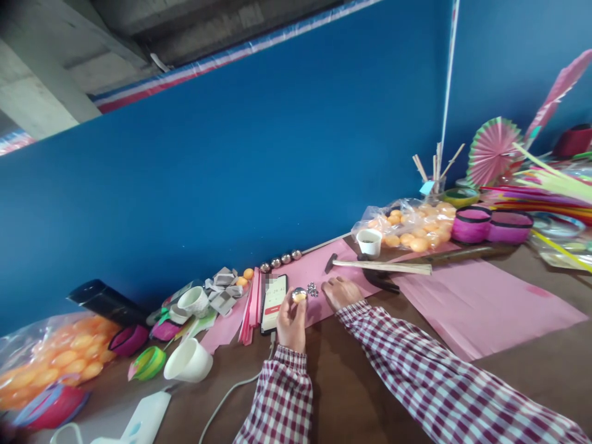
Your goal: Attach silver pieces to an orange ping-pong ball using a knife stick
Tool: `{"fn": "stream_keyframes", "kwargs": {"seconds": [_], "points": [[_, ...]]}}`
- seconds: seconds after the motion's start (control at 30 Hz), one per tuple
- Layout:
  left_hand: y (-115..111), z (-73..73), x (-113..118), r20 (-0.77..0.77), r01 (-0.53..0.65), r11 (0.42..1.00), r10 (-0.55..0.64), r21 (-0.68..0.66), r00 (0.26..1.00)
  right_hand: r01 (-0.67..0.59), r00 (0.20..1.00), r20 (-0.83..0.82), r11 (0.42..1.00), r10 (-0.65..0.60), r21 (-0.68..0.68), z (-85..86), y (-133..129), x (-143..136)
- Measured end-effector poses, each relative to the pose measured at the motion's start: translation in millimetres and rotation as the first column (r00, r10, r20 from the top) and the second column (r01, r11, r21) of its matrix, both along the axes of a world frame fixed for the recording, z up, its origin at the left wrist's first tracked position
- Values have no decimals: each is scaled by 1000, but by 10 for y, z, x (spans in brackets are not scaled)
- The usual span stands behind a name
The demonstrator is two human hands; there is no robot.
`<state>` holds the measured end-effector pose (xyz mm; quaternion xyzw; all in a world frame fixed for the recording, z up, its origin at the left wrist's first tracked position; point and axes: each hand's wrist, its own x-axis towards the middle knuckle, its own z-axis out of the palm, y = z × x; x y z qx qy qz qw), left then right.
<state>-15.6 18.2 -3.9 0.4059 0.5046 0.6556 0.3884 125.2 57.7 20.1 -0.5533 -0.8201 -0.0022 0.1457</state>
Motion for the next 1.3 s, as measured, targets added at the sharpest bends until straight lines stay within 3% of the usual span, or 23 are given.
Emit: {"fn": "stream_keyframes", "kwargs": {"seconds": [0.1, 0.2, 0.37, 0.6, 1.3], "points": [[-6, -1, 0, 82, 51, 999, -51, 6, 995, -3, 997, -80, 1000, 4, 20, -23, -3, 18], [-16, 18, 9, 193, 126, 992, -126, 15, 973, -49, 957, -284, 997, 66, 65, -52, -4, 37], [-25, 49, 41, 279, 164, 986, -157, -2, 947, -142, 692, -712, 990, 117, 24, -88, -10, 19], [1, 33, 67, 301, 167, 985, -147, -40, 942, -227, 491, -871, 970, 33, -91, -171, -1, -25], [-8, 12, 65, 313, 192, 979, -163, -64, 936, -184, 399, -914, 972, -65, -149, -173, 48, 0]]}}
